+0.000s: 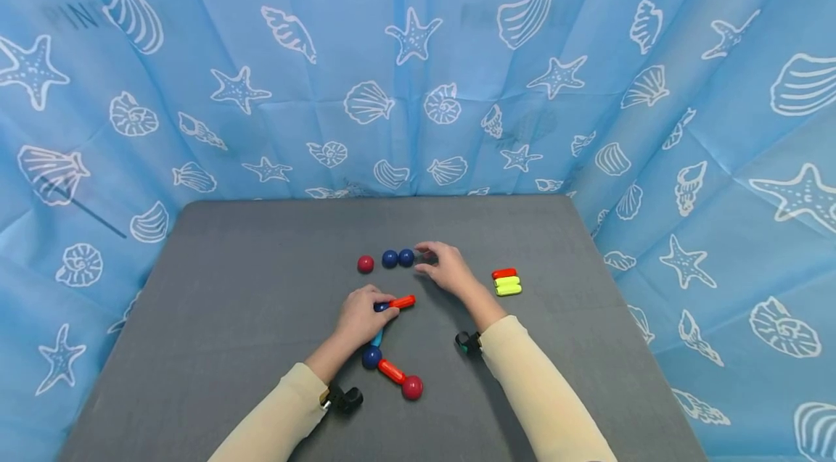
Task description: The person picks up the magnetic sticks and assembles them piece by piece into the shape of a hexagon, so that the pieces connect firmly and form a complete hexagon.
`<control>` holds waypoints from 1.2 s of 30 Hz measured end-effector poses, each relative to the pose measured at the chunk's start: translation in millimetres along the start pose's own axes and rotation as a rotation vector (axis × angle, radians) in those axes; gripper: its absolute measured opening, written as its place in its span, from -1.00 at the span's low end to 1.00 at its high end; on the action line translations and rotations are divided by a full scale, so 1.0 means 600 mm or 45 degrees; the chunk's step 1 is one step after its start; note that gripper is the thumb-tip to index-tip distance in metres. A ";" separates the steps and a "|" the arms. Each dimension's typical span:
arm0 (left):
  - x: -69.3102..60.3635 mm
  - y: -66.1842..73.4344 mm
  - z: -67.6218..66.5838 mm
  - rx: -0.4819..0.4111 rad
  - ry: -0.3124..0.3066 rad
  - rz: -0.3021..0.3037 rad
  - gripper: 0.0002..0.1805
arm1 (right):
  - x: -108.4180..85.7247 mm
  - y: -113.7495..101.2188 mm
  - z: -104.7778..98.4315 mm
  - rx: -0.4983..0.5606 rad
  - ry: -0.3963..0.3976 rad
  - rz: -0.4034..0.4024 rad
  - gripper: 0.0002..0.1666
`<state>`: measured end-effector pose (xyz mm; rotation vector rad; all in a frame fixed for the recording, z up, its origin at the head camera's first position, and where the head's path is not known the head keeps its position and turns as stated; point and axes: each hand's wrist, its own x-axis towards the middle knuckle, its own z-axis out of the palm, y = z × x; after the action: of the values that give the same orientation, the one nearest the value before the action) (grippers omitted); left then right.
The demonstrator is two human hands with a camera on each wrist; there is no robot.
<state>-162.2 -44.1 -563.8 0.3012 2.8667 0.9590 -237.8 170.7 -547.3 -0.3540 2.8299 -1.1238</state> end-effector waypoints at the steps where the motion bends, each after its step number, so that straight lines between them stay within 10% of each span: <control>1: 0.000 0.000 0.000 0.000 0.004 0.001 -0.69 | 0.003 -0.001 0.000 0.007 -0.008 0.003 -0.49; 21: 0.005 -0.002 0.004 -0.008 0.048 -0.024 -0.68 | 0.036 -0.005 0.012 -0.025 -0.117 -0.018 -0.55; 36: 0.000 -0.004 0.005 -0.031 0.053 -0.031 -0.68 | -0.034 -0.002 0.000 0.074 -0.024 0.081 -0.59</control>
<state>-162.0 -44.1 -567.3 0.2466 2.8862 1.0071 -217.9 174.9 -546.6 -0.2677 2.7646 -1.1801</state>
